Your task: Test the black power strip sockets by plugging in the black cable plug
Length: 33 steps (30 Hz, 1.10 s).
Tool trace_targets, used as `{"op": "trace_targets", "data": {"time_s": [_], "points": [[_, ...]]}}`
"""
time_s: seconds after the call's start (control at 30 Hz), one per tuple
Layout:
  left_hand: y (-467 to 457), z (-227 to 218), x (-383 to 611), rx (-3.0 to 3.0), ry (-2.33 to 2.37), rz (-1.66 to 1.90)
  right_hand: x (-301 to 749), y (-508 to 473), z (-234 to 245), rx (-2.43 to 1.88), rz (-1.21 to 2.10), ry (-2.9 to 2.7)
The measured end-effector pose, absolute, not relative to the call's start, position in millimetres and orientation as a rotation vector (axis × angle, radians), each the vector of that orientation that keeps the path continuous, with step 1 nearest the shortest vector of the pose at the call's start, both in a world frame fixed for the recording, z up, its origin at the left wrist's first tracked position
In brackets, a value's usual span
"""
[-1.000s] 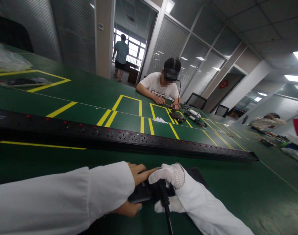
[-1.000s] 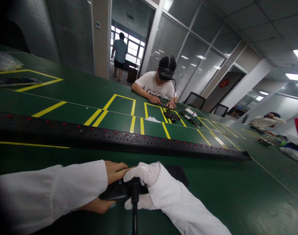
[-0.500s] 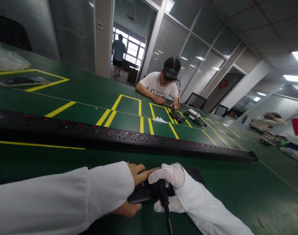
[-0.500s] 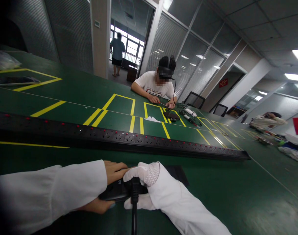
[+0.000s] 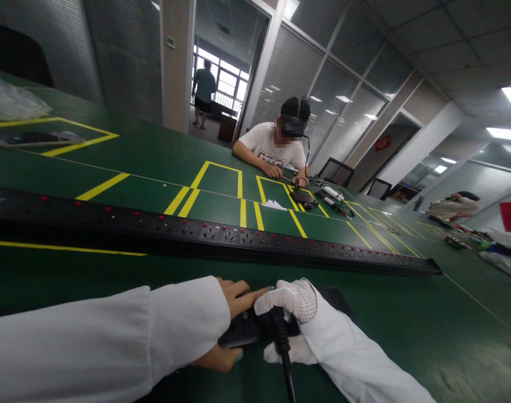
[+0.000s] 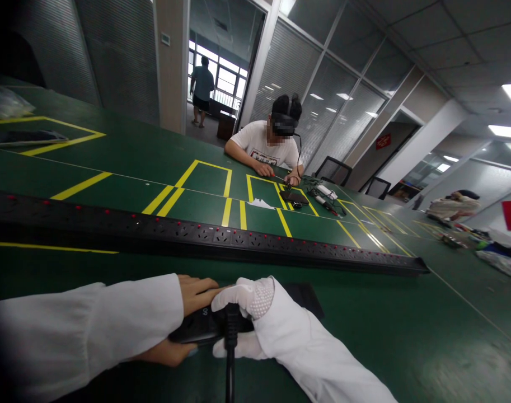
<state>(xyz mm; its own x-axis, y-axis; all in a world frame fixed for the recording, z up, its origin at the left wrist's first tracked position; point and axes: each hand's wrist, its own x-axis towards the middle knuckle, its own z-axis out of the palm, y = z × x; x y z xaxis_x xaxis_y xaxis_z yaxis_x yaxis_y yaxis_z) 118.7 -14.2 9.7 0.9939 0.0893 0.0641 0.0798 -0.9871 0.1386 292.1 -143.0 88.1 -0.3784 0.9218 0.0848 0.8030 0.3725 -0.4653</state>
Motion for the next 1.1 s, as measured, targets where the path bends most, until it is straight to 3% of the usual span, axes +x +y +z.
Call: {"op": "trace_targets", "data": {"time_s": [1.1], "points": [[-13.4,14.4,122.8,3.008,0.144,-0.098,292.3,-141.5,83.5,-1.447,0.407,-2.332]]}}
